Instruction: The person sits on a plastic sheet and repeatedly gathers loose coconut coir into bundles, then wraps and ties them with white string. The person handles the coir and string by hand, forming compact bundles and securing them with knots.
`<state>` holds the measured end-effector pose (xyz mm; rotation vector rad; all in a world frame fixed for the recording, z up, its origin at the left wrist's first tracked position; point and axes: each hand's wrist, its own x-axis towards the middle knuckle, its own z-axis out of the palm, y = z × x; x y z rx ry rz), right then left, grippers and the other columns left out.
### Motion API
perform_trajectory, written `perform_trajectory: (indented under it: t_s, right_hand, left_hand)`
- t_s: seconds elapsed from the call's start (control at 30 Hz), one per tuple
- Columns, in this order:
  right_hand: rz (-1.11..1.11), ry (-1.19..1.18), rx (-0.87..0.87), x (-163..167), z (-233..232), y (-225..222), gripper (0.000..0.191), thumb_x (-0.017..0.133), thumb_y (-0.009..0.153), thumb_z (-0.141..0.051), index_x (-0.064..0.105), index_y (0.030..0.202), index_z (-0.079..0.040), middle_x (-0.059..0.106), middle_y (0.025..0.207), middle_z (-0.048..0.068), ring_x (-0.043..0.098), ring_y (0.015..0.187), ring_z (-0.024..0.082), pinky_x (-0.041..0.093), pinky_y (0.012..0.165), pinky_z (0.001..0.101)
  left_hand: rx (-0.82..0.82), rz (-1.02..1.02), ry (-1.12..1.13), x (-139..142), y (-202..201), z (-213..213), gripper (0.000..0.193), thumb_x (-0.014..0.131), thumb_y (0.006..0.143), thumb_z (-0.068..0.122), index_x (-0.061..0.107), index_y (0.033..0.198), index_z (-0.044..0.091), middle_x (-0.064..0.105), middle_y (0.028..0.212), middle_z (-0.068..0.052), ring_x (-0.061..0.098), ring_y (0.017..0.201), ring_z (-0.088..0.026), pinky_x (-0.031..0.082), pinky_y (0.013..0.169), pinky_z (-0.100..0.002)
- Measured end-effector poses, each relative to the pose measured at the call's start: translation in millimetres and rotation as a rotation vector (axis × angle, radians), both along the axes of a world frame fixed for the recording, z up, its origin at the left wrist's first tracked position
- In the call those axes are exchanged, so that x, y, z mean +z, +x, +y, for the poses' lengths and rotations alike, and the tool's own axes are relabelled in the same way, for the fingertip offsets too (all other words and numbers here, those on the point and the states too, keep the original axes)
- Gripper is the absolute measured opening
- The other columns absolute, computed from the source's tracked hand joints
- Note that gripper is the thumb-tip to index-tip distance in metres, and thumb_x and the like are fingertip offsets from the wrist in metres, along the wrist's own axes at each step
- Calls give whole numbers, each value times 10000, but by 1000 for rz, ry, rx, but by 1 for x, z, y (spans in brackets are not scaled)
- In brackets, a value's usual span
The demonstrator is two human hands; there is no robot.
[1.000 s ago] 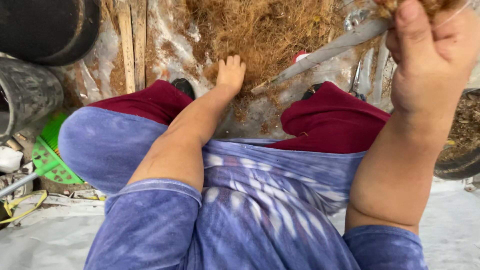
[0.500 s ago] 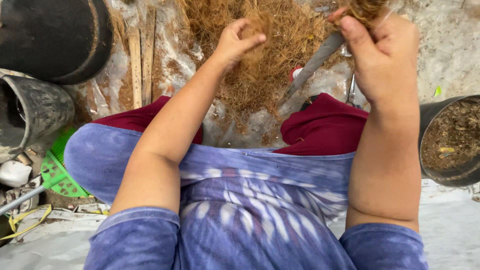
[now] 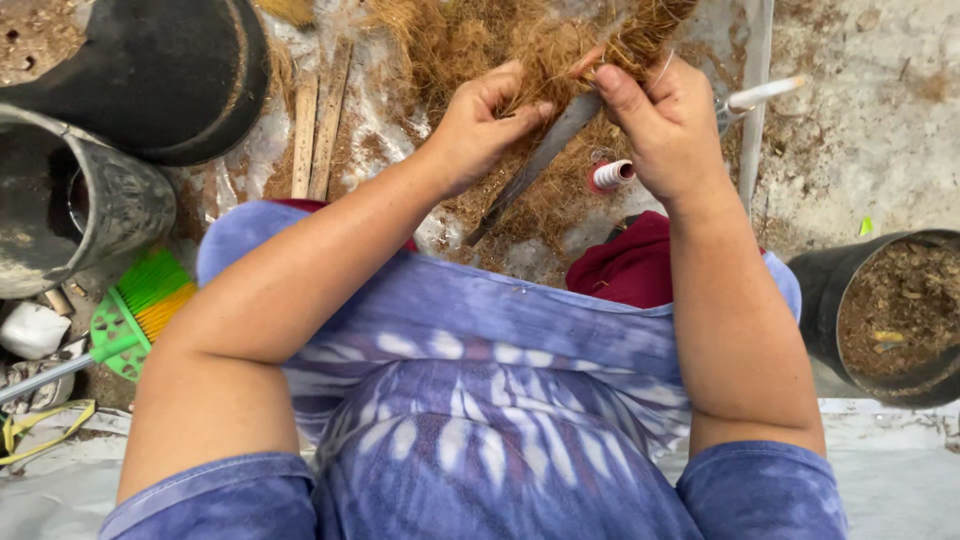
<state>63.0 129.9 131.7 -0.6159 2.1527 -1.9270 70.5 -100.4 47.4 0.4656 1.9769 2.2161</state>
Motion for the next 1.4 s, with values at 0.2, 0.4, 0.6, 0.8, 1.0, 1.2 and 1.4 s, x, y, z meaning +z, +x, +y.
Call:
perform_trajectory:
  t_s: [0.2,0.4,0.6,0.8,1.0,1.2,1.4]
  right_hand:
    - [-117,-106,79,13,5,-10,292,640,1114,-327,701,1226,-64,440,743,-99,350,599,13,242,584,211]
    - [-102,-124,56,16,2,-18,310,673,1110,-333,700,1244,-54,464,760,-93,360,612,16,250,592,205]
    - [20,-102,144,20,-1,-30,288,714,1117,-312,665,1226,-50,629,1032,-60,542,912,41,456,820,214]
    - [64,-122,179,18,1,-36,255,695,1175,-263,671,1275,-29,686,1131,-18,607,981,66,510,857,222]
    - [-21,-239,198,14,-4,-37,265,692,1160,-225,674,1344,-36,697,1157,-19,608,978,54,489,850,207]
    - [214,-14,160,15,-14,-30,264,657,1167,-227,659,1304,-2,700,1135,3,621,995,72,516,868,248]
    - [408,503,45,23,-9,-26,464,836,1037,-366,615,1074,40,622,814,106,569,731,176,492,661,339]
  left_hand:
    - [253,500,-387,30,9,-9,268,663,868,48,721,1119,-24,536,1312,-194,478,1312,-280,378,1138,-420]
    - [50,8,21,17,-2,13,337,609,996,148,626,1305,13,671,1312,-124,619,1258,-209,475,1162,-384]
    - [-62,-240,564,-13,-18,7,548,530,1012,317,528,1470,16,585,1496,-116,510,1415,-198,335,1241,-355]
    - [-54,-348,470,-2,-19,2,474,682,1049,307,550,1386,0,598,1372,-150,545,1285,-242,432,1100,-427]
    - [-111,-123,398,32,-12,11,485,769,946,204,484,1335,147,654,1276,-30,630,1195,-138,550,1049,-325]
    - [-130,-138,151,14,-14,19,332,649,1086,239,569,1338,39,638,1141,-21,562,1039,-133,503,924,-327]
    - [-78,-11,169,-15,-19,32,275,550,1103,230,513,1287,29,690,1195,-52,703,1139,-179,611,1039,-377]
